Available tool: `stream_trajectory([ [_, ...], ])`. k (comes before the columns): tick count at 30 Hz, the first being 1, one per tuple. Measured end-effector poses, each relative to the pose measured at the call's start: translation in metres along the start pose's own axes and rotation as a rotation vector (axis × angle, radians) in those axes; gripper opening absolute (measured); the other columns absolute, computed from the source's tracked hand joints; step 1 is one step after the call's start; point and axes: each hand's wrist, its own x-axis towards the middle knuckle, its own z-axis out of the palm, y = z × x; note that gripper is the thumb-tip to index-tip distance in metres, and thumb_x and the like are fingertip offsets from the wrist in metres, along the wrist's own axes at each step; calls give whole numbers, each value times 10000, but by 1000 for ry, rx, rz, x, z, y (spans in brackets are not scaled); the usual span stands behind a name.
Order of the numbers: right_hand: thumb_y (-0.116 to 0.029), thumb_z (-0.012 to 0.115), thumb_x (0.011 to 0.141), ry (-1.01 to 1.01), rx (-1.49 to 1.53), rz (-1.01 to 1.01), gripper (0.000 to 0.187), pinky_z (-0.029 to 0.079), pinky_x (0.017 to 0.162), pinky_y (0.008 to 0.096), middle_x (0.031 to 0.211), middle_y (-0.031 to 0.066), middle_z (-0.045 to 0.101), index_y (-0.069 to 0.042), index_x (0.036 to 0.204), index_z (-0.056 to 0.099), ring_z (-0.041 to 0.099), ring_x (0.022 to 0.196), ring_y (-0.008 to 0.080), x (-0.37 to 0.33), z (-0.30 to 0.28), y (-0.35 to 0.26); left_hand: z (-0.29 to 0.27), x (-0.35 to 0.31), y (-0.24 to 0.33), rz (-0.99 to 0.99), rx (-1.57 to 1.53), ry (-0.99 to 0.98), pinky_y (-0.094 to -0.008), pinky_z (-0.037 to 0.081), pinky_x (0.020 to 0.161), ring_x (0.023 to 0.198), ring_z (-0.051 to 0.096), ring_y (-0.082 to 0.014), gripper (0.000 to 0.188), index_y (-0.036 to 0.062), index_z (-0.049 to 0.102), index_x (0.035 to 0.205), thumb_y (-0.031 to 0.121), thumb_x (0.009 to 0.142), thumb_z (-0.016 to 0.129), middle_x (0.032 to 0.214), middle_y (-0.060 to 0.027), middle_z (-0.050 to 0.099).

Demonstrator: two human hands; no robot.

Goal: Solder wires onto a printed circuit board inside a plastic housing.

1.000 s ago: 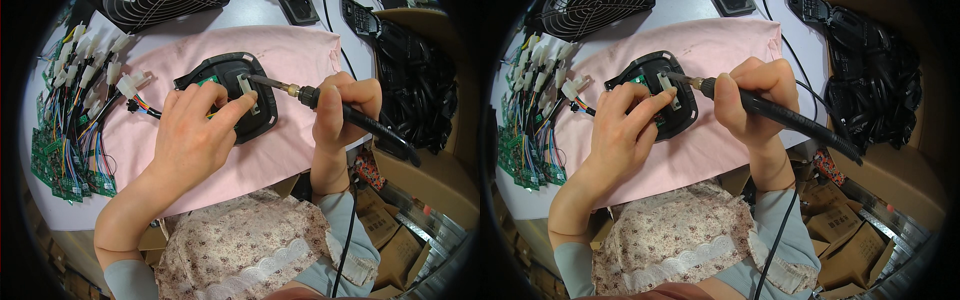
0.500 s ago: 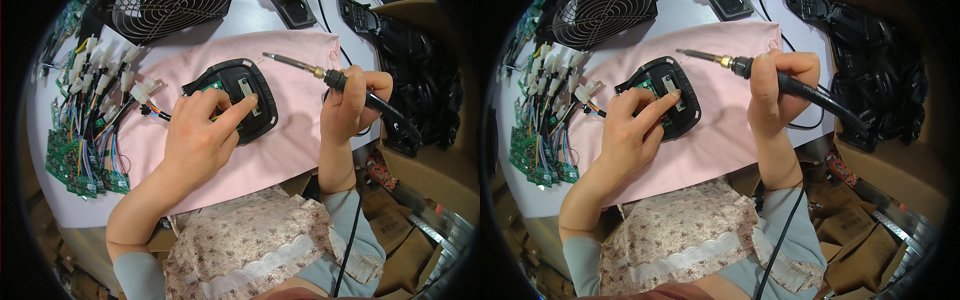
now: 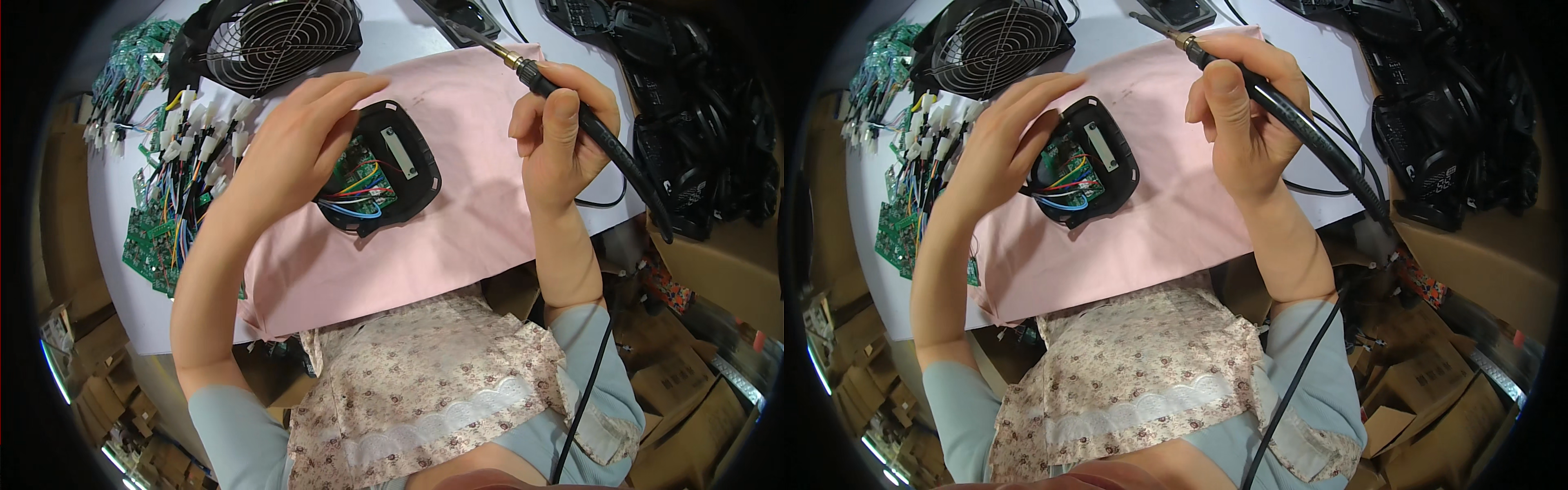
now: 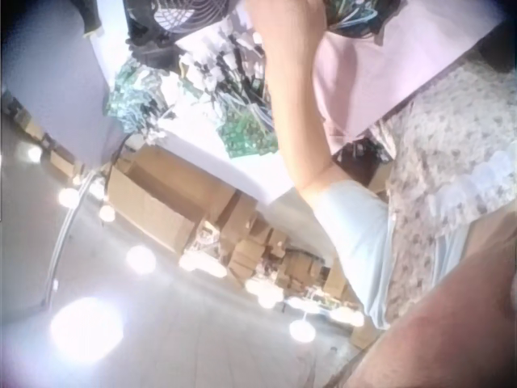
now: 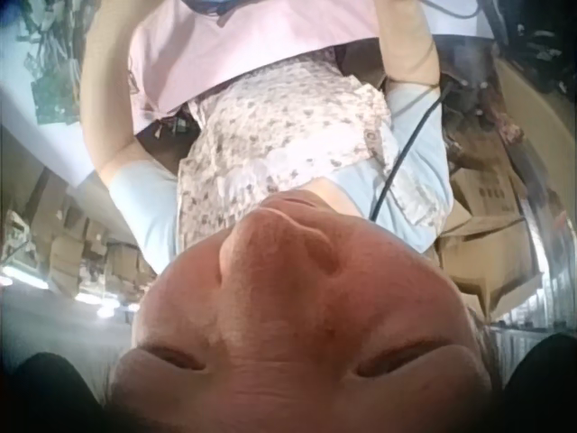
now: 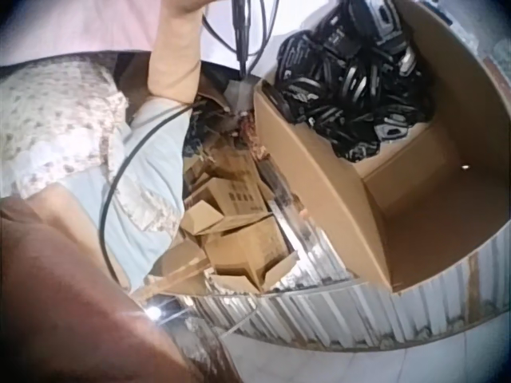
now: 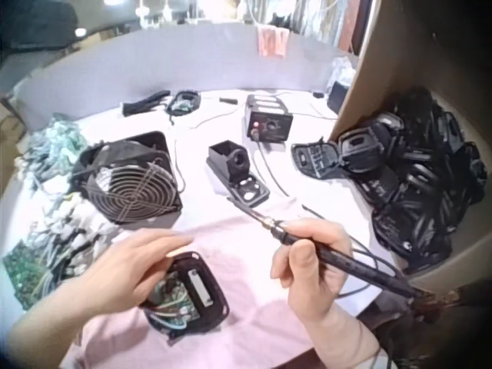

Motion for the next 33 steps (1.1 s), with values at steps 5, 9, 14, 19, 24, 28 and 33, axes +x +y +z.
stream_trajectory([
  [5,-321,554,1097,-12,-96,-16,327,287,413,192,592,46,581,-6,1176,592,412,432,53,0,2,1,2,28,-26,102,-79,-285,-405,515,920,1037,664,-344,307,38,672,1264,29,962,619,1116,-158,706],
  [9,-205,578,1089,40,-53,-3,229,304,433,187,591,35,612,-5,1197,602,425,434,38,-2,3,1,-19,26,-22,61,-34,-337,-341,542,824,928,680,-260,178,22,707,1121,82,955,683,1009,-115,701],
  [14,-237,467,1132,81,-39,63,267,297,423,202,558,35,563,-5,1206,574,427,423,59,-5,10,-4,-61,-51,-3,-226,-33,-30,-273,544,759,851,670,-135,178,10,700,1158,72,996,662,991,-61,714],
  [19,-283,456,1134,130,-77,84,308,266,431,204,557,19,525,7,1170,554,372,423,50,-8,14,3,-97,-195,11,-630,-71,541,-242,535,785,897,641,-76,268,-8,684,1260,98,1015,667,1029,-16,710],
  [24,-328,519,1102,258,-212,154,340,253,458,192,566,3,484,0,1105,607,343,456,41,-14,21,-1,-106,-394,49,-1062,-103,990,-242,539,770,926,655,-70,292,9,700,1261,160,1011,700,1037,-2,721],
  [28,-295,538,1076,211,-176,89,317,267,453,197,574,39,507,11,1076,623,400,469,76,-8,28,10,-47,-560,52,-1416,-92,1261,-253,551,742,915,659,-71,297,24,694,1262,178,1009,695,1042,-3,722],
  [33,-326,543,1067,203,-227,89,351,284,436,201,575,67,541,14,1074,624,428,459,94,1,27,26,114,-719,32,-1741,-4,1263,-298,547,611,716,640,-109,241,15,702,1165,178,989,689,940,-36,722],
])
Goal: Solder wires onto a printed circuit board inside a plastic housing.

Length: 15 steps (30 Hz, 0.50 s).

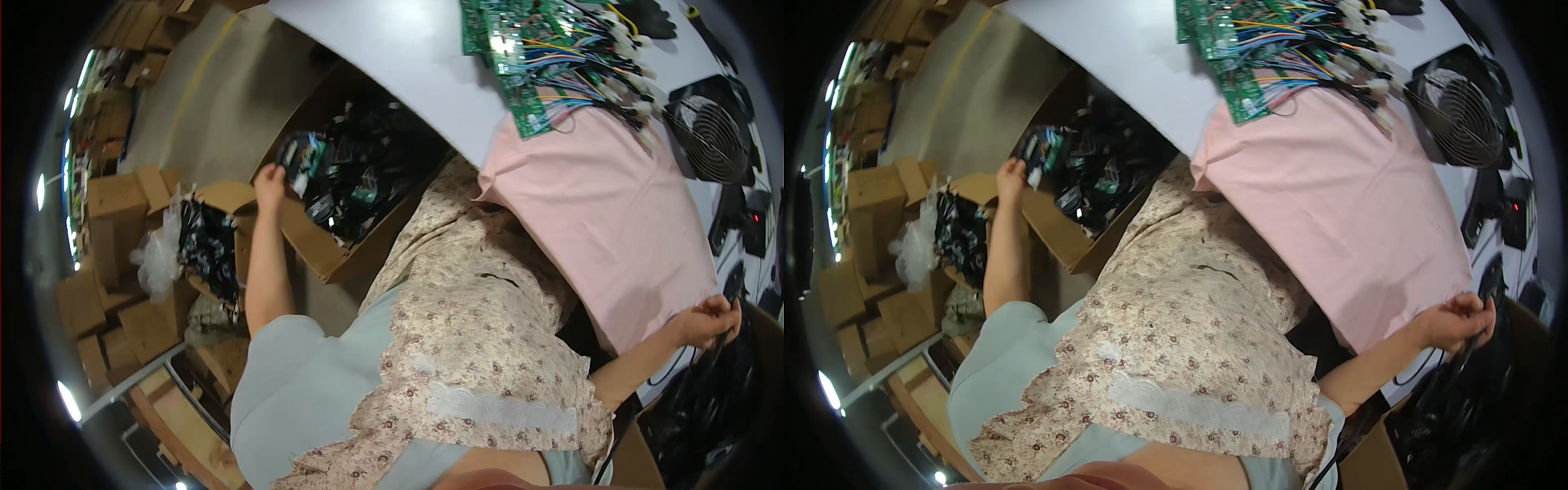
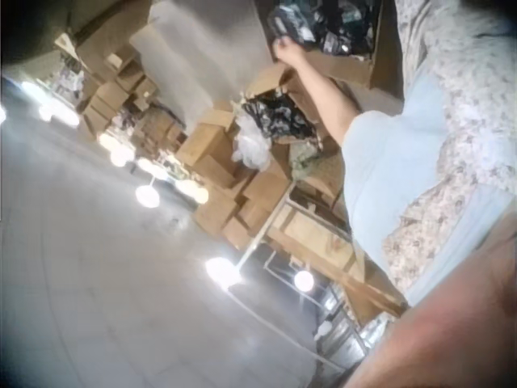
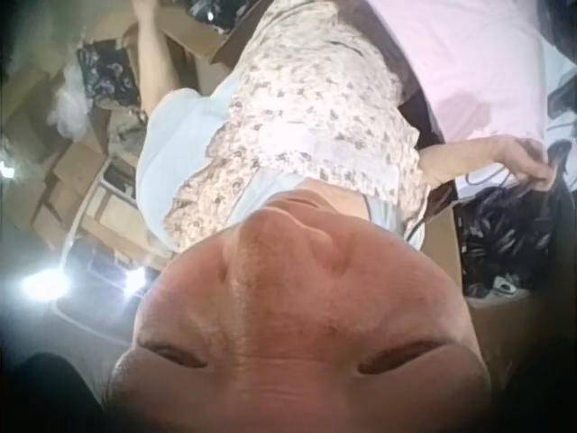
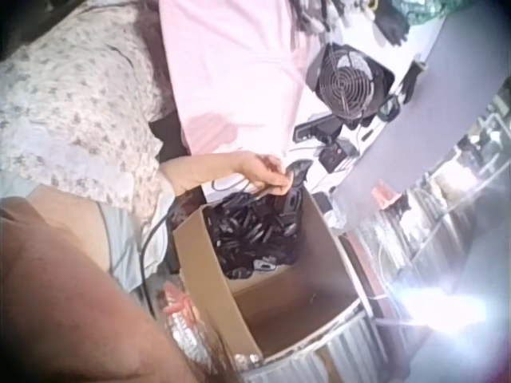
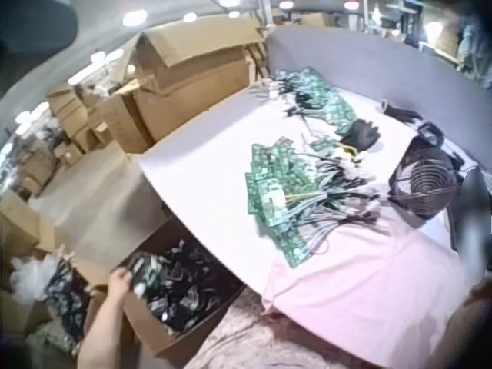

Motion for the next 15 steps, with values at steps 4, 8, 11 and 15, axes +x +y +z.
stream_trajectory([
  [4,-321,417,1112,-27,-554,-203,370,396,587,221,749,-5,575,-60,1063,675,515,673,74,9,-85,78,171,-40,3,-248,57,-255,-315,592,680,757,650,-156,308,18,686,1261,145,980,674,979,-65,719],
  [8,-325,463,1126,-251,161,147,298,408,512,223,711,80,679,-81,1276,547,498,494,82,-24,-3,11,182,-17,-57,-440,-285,-202,-447,635,827,987,695,-315,379,8,654,1300,194,972,687,1151,-168,707],
  [11,-235,555,1095,-181,80,52,186,469,579,238,810,92,720,-67,1160,599,620,626,98,-5,-29,-12,206,1,-45,-167,-245,-600,-396,577,703,846,693,-247,328,29,743,1107,297,966,618,998,-77,737],
  [15,-153,730,955,50,-494,-121,140,522,665,363,854,93,718,-48,990,643,687,740,217,60,-92,4,204,25,-10,339,-39,-665,-462,560,630,746,715,-361,305,61,702,1169,239,927,653,947,-175,756],
])
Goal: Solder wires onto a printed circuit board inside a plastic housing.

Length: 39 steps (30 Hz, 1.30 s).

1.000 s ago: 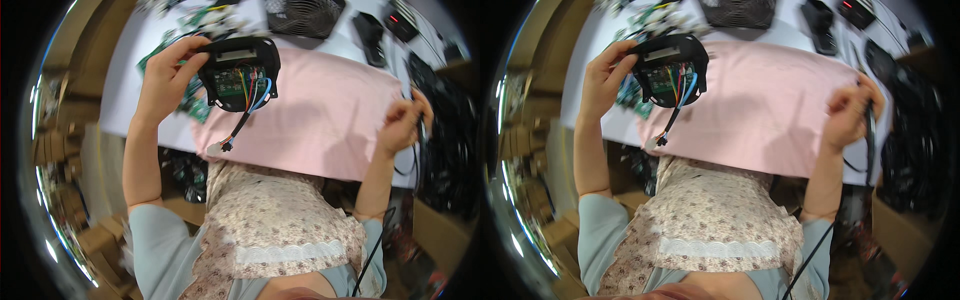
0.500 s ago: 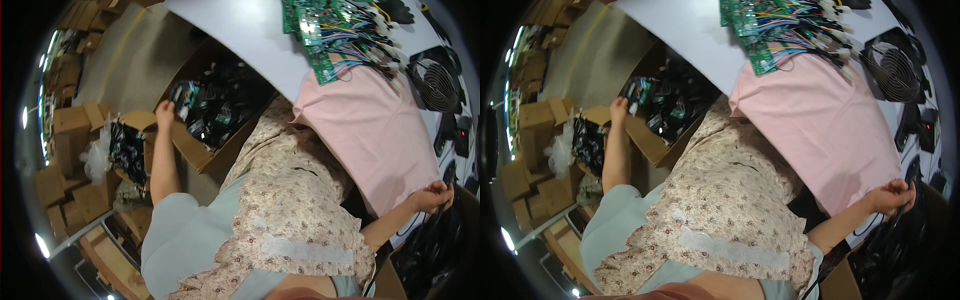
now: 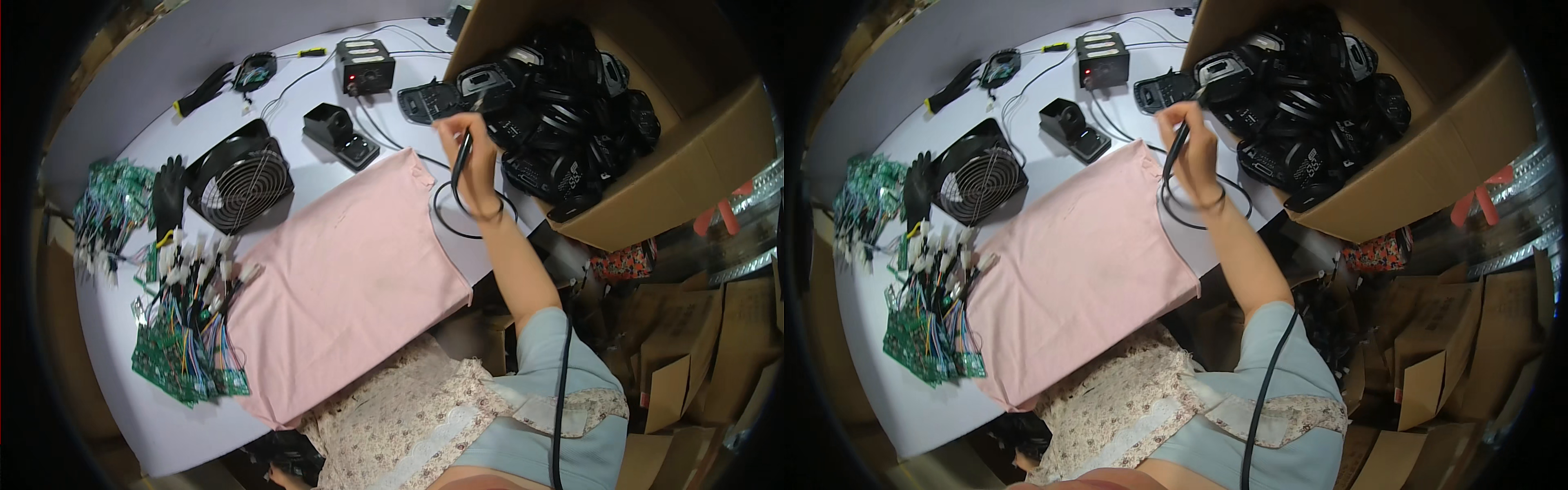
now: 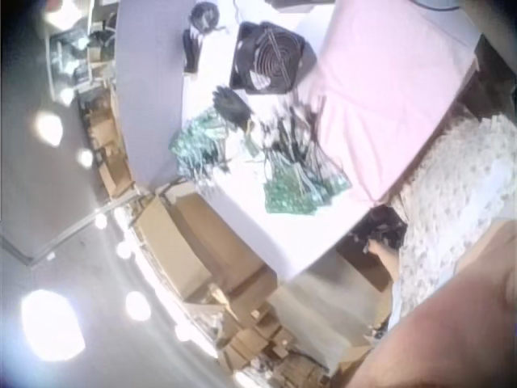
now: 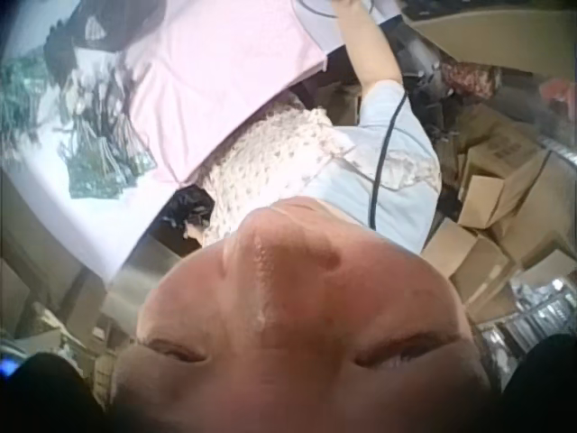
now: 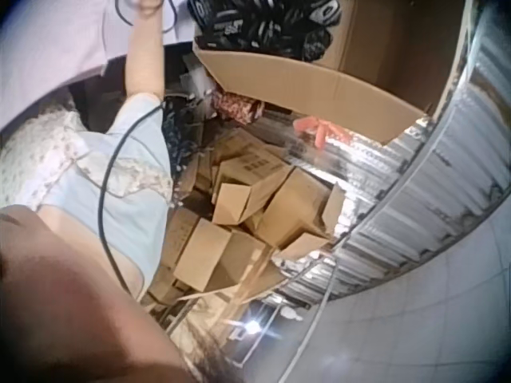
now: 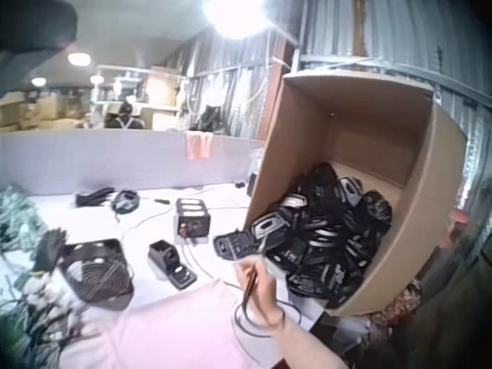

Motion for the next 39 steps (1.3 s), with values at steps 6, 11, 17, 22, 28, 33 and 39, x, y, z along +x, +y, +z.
stream_trajectory([
  [6,-50,721,763,-98,-951,-374,390,437,958,509,958,116,711,-142,1109,565,598,1127,350,71,-38,135,-10,63,61,234,-29,207,-418,570,759,898,711,-315,329,31,681,1239,197,957,642,1105,-168,733],
  [11,-140,603,913,-355,-1244,-288,115,520,852,489,827,87,709,-173,1023,614,702,974,291,69,5,163,-130,24,81,340,42,545,-381,578,867,1024,708,-277,351,6,663,1297,161,983,633,1237,-162,713],
  [17,8,579,883,-340,-990,-253,199,493,696,544,780,186,639,-129,1027,587,647,806,419,82,-57,163,-79,17,319,377,-92,655,-367,458,1097,1257,595,-251,409,-55,545,1401,78,1018,598,1389,-150,602],
  [22,-20,781,823,-474,-625,-328,311,458,777,518,886,171,591,-70,1031,556,582,883,434,47,-47,105,-36,16,416,646,-108,344,-340,472,1036,1147,629,-213,272,-54,635,1265,9,1003,601,1249,-107,661],
  [28,40,749,811,-532,-392,-366,295,478,871,496,990,166,639,-39,1025,561,585,941,450,-8,-32,47,8,63,515,900,575,126,-396,478,1018,1170,631,-281,290,73,681,1256,122,970,683,1183,-131,690],
  [33,59,760,810,-589,-219,-280,303,509,886,424,1081,145,684,-23,1044,586,647,988,375,-19,-46,26,-5,126,525,550,418,-35,-390,459,1045,1216,608,-281,377,65,674,1298,242,968,713,1224,-129,684],
  [39,80,642,631,-683,-131,-364,592,387,1082,487,1059,106,694,-67,1203,684,597,1176,376,-19,-35,39,15,147,511,941,747,185,-440,425,1097,1302,561,-352,375,31,671,1289,197,956,716,1353,-191,612],
])
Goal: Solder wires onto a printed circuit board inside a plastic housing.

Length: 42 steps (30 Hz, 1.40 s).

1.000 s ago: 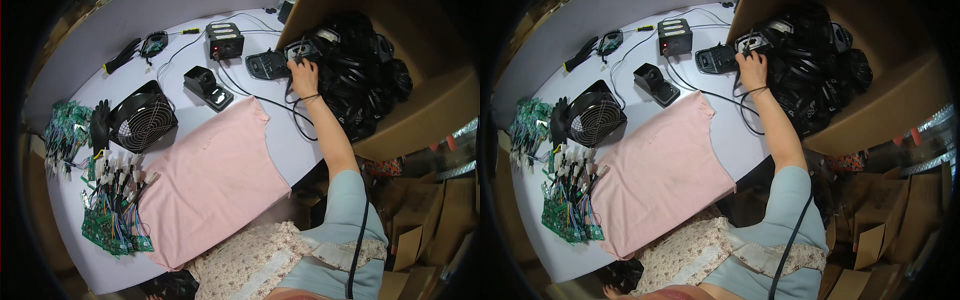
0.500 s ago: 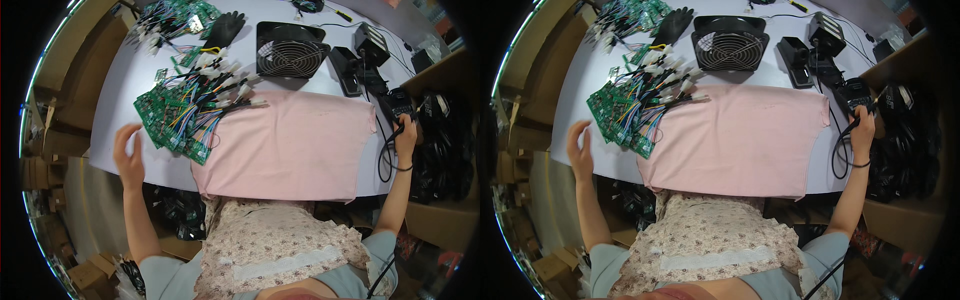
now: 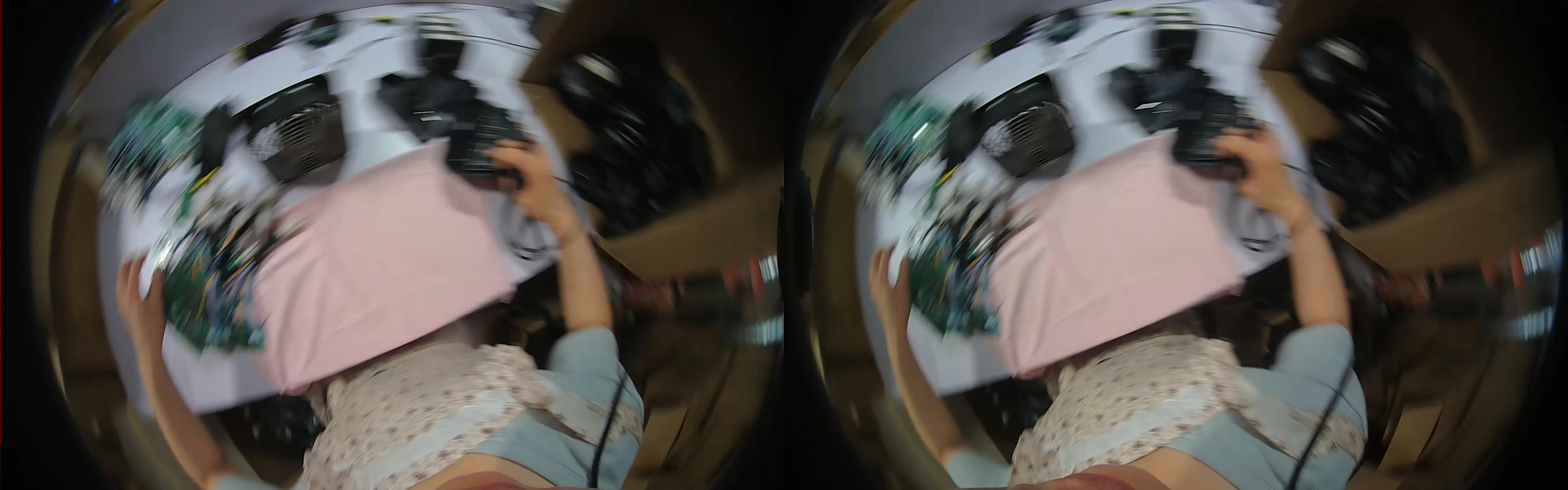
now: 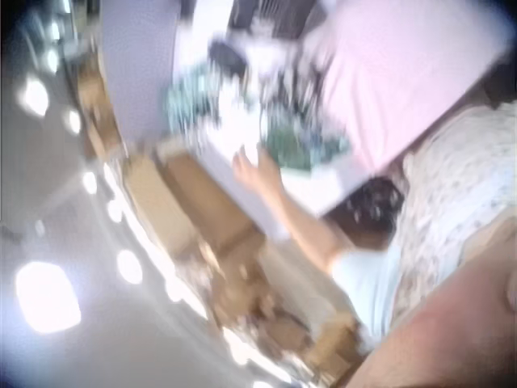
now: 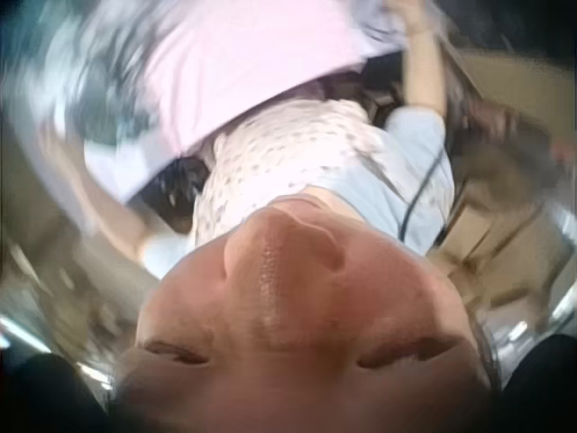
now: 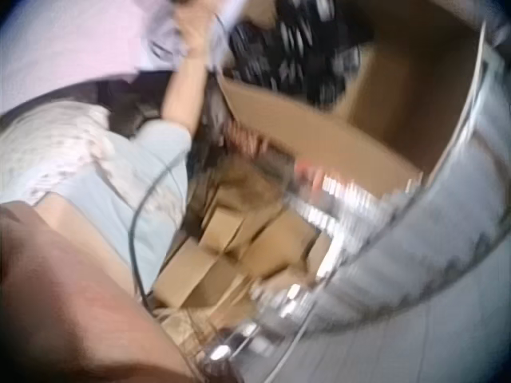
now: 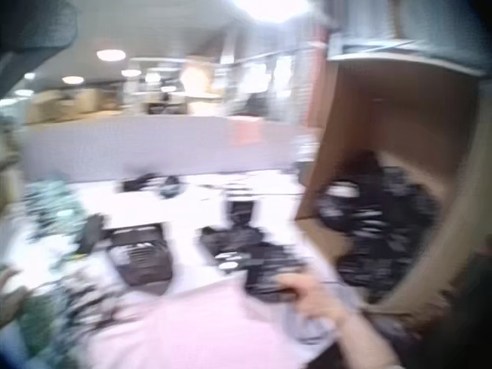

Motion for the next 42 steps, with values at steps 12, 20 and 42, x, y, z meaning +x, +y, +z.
stream_trajectory([
  [12,-34,751,815,356,-165,240,478,490,932,488,1067,123,679,-92,1252,566,628,1034,412,18,12,-11,10,14,-22,-209,-438,-230,-299,481,847,945,588,-207,447,80,634,1373,41,931,685,1245,-92,636],
  [20,-13,651,859,373,-104,372,296,538,876,441,1337,226,667,-65,1094,479,685,1067,440,27,13,-11,-43,-4,49,193,57,405,-334,579,846,1008,704,-208,248,9,719,1215,5,968,700,1166,-99,713],
  [42,75,692,933,165,600,95,303,475,693,214,1276,208,699,-70,982,431,519,724,57,47,3,-59,-6,-42,166,-234,-792,-825,-300,503,950,1116,630,-147,318,25,704,1179,38,868,769,1208,-76,671],
])
